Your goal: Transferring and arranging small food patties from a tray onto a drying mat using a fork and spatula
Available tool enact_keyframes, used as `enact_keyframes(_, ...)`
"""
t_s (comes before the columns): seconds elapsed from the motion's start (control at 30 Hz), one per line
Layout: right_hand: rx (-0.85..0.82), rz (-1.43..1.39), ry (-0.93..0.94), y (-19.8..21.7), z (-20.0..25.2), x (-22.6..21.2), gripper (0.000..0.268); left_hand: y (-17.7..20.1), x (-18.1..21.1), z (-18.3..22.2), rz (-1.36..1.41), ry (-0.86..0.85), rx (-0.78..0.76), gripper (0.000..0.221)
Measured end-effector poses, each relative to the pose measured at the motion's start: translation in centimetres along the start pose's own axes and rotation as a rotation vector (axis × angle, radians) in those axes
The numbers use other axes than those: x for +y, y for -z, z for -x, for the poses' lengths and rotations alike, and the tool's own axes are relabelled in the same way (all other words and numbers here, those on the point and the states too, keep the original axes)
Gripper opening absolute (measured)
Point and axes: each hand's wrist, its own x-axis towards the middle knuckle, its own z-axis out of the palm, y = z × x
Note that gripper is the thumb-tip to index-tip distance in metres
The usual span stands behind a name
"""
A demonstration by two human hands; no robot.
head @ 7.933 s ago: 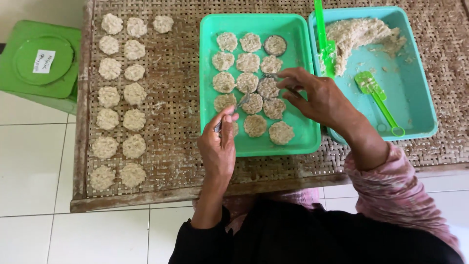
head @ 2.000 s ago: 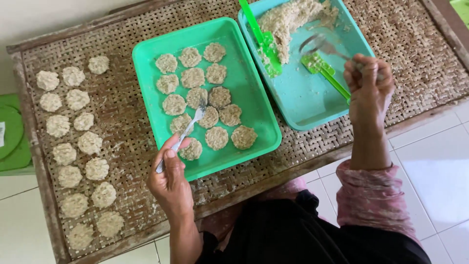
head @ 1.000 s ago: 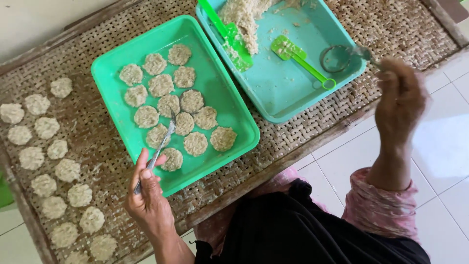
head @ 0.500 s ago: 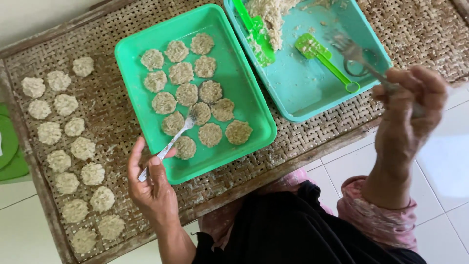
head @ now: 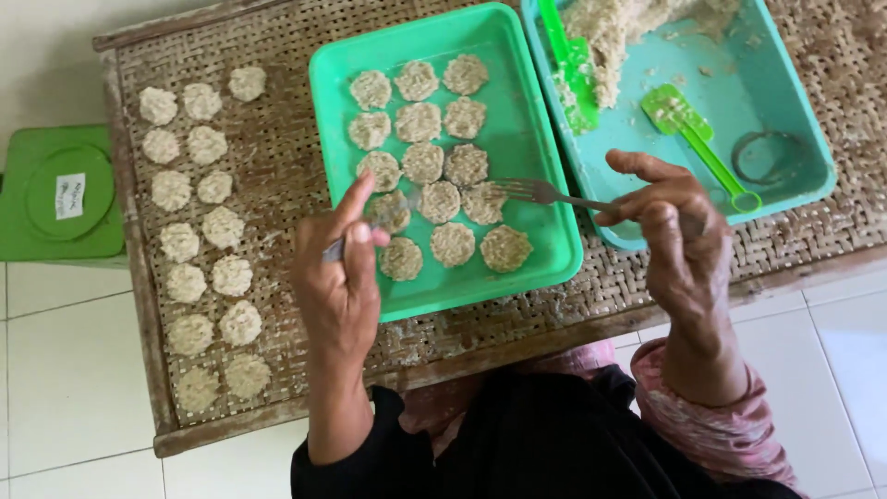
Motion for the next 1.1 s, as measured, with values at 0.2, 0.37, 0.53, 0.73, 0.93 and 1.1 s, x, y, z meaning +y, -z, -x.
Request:
enact_keyframes(0.2, 0.036, 0.201, -0.116, -2.5, -1.3, -0.6, 0.026, -0.6, 0.9, -2.2, 0.24, 0.162, 0.103, 0.028)
enact_keyframes(0.37, 0.008, 0.123, -0.047, -2.7, -0.6, 2.7, 0.02, -1.5, -0.1, -1.9, 0.266, 0.161, 0.125, 0.02)
enact_keyframes(0.53, 0.014, 0.105, -0.107, -3.0, -0.2, 2.9, 0.022, -2.0, -1.4, -1.4, 0.256, 0.137, 0.118, 0.017)
enact_keyframes(0.73, -0.062, 0.145, -0.186, -3.2, -1.9, 0.4, 0.025, -1.0, 0.2, -1.1, 0.203, 0.13, 0.094, 0.02)
enact_keyframes(0.93, -0.138, 0.274, -0.292, -3.1, -3.1, -1.3, 0.019, -0.5, 0.0, 0.1, 0.243, 0.149, 0.129, 0.023)
enact_keyframes(1.1, -0.107, 0.267, -0.302, -4.5, -3.6, -2.6, 0.02, -0.3, -0.2, 0.8, 0.151, 0.138, 0.155, 0.02)
